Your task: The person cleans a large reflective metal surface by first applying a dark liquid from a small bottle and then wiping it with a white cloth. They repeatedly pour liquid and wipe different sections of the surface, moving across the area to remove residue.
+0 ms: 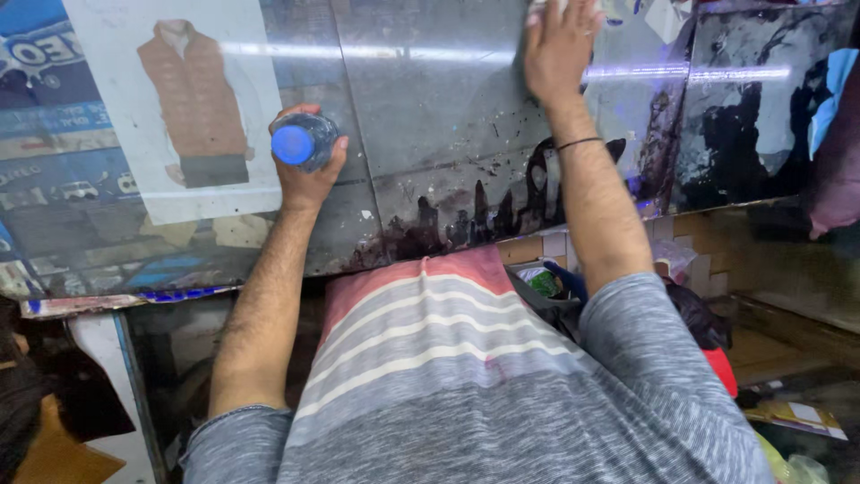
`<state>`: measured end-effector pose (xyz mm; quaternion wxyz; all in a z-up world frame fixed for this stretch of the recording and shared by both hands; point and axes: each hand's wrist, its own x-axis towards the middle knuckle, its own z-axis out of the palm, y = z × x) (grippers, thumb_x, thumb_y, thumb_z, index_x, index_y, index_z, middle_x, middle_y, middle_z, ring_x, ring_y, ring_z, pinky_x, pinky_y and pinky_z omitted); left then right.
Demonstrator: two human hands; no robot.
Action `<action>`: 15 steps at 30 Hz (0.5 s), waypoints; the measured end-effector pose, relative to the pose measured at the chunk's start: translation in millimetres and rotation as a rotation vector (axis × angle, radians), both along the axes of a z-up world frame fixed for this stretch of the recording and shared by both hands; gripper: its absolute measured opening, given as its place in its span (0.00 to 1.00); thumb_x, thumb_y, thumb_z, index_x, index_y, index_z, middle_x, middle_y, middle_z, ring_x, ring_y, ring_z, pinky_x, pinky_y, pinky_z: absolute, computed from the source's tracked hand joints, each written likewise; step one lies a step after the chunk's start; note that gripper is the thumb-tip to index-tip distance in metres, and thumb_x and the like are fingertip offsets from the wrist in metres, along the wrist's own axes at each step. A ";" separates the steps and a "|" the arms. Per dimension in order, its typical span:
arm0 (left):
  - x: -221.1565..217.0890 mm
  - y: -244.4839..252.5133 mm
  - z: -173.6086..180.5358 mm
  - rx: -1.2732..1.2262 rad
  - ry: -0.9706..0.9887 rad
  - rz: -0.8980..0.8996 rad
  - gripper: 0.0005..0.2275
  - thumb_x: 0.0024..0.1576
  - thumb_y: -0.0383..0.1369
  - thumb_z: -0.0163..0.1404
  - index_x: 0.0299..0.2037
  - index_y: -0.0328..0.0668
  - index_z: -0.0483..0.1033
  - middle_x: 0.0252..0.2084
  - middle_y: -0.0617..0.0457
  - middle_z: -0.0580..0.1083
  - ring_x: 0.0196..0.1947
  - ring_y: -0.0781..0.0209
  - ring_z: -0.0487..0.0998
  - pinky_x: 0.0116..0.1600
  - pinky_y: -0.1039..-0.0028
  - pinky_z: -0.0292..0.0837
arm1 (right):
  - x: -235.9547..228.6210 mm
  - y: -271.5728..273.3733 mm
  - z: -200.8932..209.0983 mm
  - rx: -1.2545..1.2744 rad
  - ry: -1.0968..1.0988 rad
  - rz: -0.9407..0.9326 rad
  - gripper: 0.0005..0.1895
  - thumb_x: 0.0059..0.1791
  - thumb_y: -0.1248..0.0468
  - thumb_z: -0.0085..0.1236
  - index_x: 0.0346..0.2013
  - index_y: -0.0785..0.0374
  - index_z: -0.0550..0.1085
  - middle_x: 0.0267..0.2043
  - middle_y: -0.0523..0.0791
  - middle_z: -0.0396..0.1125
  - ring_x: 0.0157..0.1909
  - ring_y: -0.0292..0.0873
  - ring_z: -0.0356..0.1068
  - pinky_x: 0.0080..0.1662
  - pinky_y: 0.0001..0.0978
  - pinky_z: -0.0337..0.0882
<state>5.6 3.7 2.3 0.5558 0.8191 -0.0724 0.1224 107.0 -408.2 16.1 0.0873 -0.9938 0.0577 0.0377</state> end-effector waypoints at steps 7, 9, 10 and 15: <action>5.5 -3.3 5.6 0.043 -0.025 0.013 0.27 0.55 0.35 0.67 0.59 0.36 0.66 0.56 0.48 0.71 0.54 0.56 0.76 0.59 0.66 0.75 | -46.6 46.9 -6.0 0.132 0.021 0.445 0.31 0.59 0.51 0.41 0.75 0.59 0.54 0.79 0.57 0.37 0.79 0.66 0.35 0.72 0.61 0.35; 8.0 -3.8 2.2 0.023 -0.024 0.008 0.27 0.56 0.36 0.67 0.59 0.36 0.65 0.56 0.48 0.71 0.54 0.56 0.76 0.59 0.66 0.75 | -2.5 -3.1 12.4 0.076 -0.057 0.185 0.29 0.63 0.52 0.40 0.77 0.58 0.53 0.81 0.55 0.39 0.81 0.66 0.36 0.76 0.61 0.36; 4.0 -3.0 -0.1 0.019 -0.015 0.008 0.27 0.56 0.36 0.67 0.59 0.37 0.65 0.56 0.48 0.71 0.53 0.57 0.76 0.59 0.66 0.75 | 12.8 -15.2 15.3 0.007 -0.091 0.060 0.28 0.66 0.50 0.39 0.79 0.55 0.53 0.82 0.50 0.41 0.83 0.63 0.38 0.79 0.63 0.35; 4.3 -3.7 4.7 0.016 0.005 0.002 0.27 0.56 0.37 0.66 0.59 0.37 0.64 0.56 0.48 0.71 0.54 0.55 0.76 0.60 0.66 0.75 | -2.7 47.1 11.2 -0.029 -0.224 0.221 0.32 0.65 0.56 0.40 0.81 0.67 0.48 0.80 0.65 0.35 0.80 0.70 0.32 0.74 0.64 0.30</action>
